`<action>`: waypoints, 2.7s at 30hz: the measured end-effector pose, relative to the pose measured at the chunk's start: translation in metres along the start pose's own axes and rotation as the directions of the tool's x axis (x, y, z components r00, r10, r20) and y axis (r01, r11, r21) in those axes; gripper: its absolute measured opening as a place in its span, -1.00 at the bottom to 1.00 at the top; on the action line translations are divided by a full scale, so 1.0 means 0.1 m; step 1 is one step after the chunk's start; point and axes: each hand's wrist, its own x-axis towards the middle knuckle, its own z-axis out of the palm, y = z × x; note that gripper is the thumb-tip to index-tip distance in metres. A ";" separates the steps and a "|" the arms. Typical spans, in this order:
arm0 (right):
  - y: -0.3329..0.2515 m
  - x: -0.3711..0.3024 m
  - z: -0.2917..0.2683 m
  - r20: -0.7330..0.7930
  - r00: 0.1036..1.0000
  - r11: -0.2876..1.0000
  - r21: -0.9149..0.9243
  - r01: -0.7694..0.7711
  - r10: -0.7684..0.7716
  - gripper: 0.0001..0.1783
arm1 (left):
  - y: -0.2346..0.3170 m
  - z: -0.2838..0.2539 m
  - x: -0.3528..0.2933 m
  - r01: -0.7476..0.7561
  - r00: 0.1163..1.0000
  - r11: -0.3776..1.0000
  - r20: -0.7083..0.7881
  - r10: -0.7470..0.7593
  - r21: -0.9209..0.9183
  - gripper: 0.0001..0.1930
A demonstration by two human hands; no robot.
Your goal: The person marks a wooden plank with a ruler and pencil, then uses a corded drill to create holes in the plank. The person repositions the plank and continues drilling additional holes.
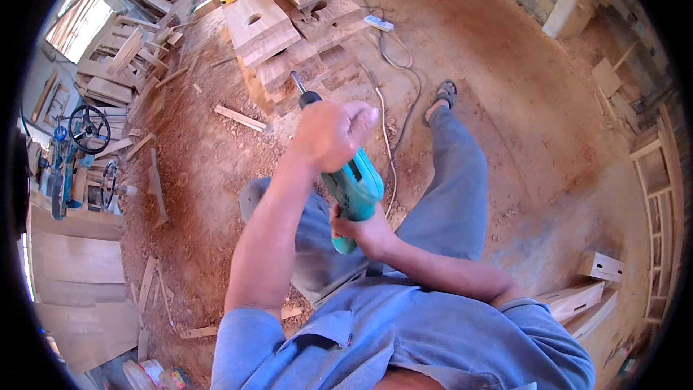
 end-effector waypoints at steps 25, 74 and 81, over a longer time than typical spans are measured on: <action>0.08 -0.15 -0.16 0.080 0.995 0.997 0.060 0.057 -0.062 -0.72 | 0.14 0.11 -0.04 0.003 1.000 1.000 -0.007 -0.003 -0.004 -0.61; -0.07 -0.14 -1.61 -0.218 0.842 0.849 0.092 0.521 -0.493 -0.27 | 1.10 1.15 0.65 -0.229 0.798 0.772 -0.568 -0.199 -0.592 -0.62; -0.13 -0.25 -1.64 0.019 0.894 0.857 0.297 0.422 -0.447 -0.23 | 0.84 1.18 0.71 0.253 0.915 -0.464 0.366 -0.169 -0.849 -0.33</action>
